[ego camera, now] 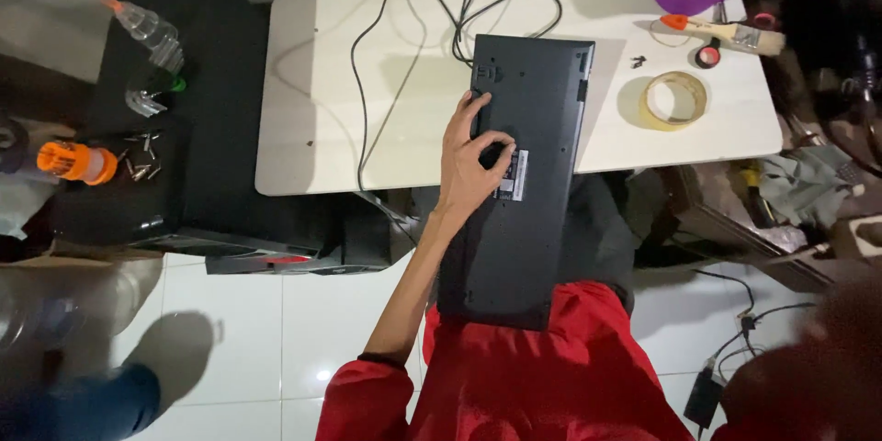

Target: Disassembling a computer keyboard by removing screws from the back panel using a screwdriver.

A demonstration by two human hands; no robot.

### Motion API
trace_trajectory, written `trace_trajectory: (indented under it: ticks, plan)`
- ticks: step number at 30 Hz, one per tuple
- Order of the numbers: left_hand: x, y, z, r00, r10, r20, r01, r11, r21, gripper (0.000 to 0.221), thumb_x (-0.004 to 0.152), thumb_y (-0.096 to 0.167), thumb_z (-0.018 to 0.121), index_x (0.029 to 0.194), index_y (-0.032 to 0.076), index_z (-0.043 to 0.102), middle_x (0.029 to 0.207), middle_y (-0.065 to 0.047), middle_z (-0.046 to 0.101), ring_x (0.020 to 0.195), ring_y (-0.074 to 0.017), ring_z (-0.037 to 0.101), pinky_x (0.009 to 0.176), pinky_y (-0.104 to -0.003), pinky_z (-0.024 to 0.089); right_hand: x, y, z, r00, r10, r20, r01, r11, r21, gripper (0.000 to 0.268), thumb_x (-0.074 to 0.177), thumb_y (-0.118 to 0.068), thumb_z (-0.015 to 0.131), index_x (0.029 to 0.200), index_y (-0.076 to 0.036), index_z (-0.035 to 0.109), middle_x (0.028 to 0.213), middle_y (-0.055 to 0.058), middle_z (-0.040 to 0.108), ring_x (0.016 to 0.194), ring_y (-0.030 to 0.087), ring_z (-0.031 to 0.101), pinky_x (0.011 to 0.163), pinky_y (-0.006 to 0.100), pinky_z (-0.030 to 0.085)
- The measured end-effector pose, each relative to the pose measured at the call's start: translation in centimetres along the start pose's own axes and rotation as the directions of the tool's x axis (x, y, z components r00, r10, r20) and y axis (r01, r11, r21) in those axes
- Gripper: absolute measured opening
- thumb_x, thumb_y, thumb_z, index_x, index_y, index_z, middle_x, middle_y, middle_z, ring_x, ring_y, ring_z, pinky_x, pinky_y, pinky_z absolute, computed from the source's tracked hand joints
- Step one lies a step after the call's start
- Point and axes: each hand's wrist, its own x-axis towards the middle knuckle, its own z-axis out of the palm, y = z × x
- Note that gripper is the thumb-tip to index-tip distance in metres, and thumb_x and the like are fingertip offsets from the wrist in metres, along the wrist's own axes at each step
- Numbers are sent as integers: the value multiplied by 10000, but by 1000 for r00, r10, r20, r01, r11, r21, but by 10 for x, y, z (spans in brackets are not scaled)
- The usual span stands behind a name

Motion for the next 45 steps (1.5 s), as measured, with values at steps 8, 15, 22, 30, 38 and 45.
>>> trace_trajectory:
  ticks: [8, 15, 22, 30, 38, 45]
  plan:
    - [-1, 2, -6, 993, -58, 106, 59, 998, -10, 98, 980, 228, 704, 1022, 151, 747, 1544, -103, 444, 1503, -464, 275, 1197, -676, 307, 16, -94, 479, 441, -879, 182, 763, 261, -591, 403, 975, 82, 432, 1351, 44, 573, 969, 59, 476, 810, 154, 479, 687, 287, 495]
    - [0, 10, -5, 995, -48, 85, 48, 999, -1, 61, 957, 78, 733, 997, 123, 742, 1526, -103, 429, 1503, -450, 267, 1195, -703, 317, 50, -97, 476, 218, -922, 319, 494, -178, -851, 264, 938, 61, 682, 1193, 14, 730, 922, 185, 647, 787, 344, 673, 612, 351, 556]
    - [0, 2, -3, 995, -41, 92, 42, 999, -6, 60, 978, 113, 717, 1024, 134, 750, 1548, -96, 395, 1502, -470, 251, 1187, -728, 326, 57, -109, 484, 90, -882, 463, 412, -390, -823, 123, 981, -4, 715, 1090, -13, 774, 957, 145, 717, 902, 299, 708, 779, 344, 600]
    - [-3, -3, -2, 997, -10, 77, 9, 1000, 8, 107, 979, 123, 726, 1079, 145, 756, 1556, -110, 397, 1498, -471, 269, 1172, -748, 342, 67, -122, 482, 110, -802, 587, 375, -513, -772, 115, 984, -8, 697, 1081, 14, 755, 1022, 200, 710, 965, 346, 716, 846, 399, 606]
    - [3, 4, -8, 996, 8, 83, -4, 999, -54, 151, 995, 167, 721, 1142, 172, 750, 1471, -153, 487, 1451, -498, 336, 1156, -722, 335, 77, -127, 472, 157, -710, 687, 308, -626, -717, 126, 1011, -55, 661, 1105, -19, 737, 1039, 154, 689, 965, 312, 712, 843, 372, 601]
    - [-9, -26, 5, 994, 80, 69, -82, 997, 17, 75, 913, 214, 790, 985, 230, 804, 1563, -94, 425, 1475, -471, 331, 1192, -595, 323, 78, -138, 473, 190, -645, 740, 145, -728, -671, 82, 979, -35, 694, 1055, -61, 712, 983, 97, 649, 917, 281, 695, 735, 346, 598]
